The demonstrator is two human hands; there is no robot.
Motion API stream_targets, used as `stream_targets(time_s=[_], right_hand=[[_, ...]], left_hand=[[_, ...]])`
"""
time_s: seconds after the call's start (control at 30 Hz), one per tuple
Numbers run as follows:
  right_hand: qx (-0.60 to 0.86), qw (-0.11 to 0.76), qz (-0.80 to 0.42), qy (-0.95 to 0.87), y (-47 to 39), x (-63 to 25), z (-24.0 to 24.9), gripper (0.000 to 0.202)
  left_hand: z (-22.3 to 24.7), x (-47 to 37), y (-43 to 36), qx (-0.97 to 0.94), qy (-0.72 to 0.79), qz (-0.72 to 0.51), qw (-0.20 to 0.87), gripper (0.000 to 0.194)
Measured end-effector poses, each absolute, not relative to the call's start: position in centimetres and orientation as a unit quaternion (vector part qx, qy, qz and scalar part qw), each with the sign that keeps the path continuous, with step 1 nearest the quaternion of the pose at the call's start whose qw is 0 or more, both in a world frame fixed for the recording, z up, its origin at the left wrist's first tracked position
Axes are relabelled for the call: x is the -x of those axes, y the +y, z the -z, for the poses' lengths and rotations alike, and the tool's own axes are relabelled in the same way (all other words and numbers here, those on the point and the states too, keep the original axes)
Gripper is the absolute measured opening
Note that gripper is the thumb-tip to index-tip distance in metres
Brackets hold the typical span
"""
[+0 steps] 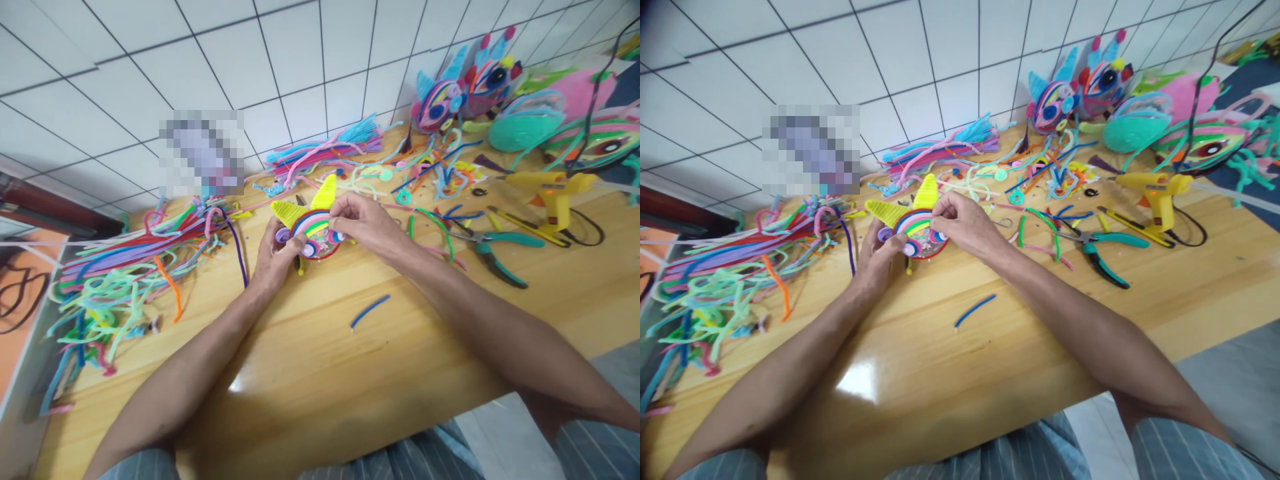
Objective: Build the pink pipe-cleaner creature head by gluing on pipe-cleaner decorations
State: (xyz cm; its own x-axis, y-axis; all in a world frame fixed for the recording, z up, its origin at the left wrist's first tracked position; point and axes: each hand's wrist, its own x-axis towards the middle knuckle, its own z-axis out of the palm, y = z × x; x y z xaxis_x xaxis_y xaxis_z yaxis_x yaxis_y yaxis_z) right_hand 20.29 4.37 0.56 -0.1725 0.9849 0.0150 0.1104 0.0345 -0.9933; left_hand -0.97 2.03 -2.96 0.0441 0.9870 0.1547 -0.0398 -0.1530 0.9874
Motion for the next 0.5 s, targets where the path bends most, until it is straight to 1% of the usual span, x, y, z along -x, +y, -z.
stream_targets(time_s=[0.17,0.5], right_hand=[[0.465,0.44,-0.507,-0.577,4.18,-20.11,-0.63,0.014],[0.463,0.442,-0.509,-0.576,4.3,-20.07,-0.35,0.016]], left_hand=[[3.16,1.1,2.17,-0.541,0.438,-0.541,0.472,0.041],[3.74,1.53,2.3,-0.565,0.436,-0.533,0.455,0.033]])
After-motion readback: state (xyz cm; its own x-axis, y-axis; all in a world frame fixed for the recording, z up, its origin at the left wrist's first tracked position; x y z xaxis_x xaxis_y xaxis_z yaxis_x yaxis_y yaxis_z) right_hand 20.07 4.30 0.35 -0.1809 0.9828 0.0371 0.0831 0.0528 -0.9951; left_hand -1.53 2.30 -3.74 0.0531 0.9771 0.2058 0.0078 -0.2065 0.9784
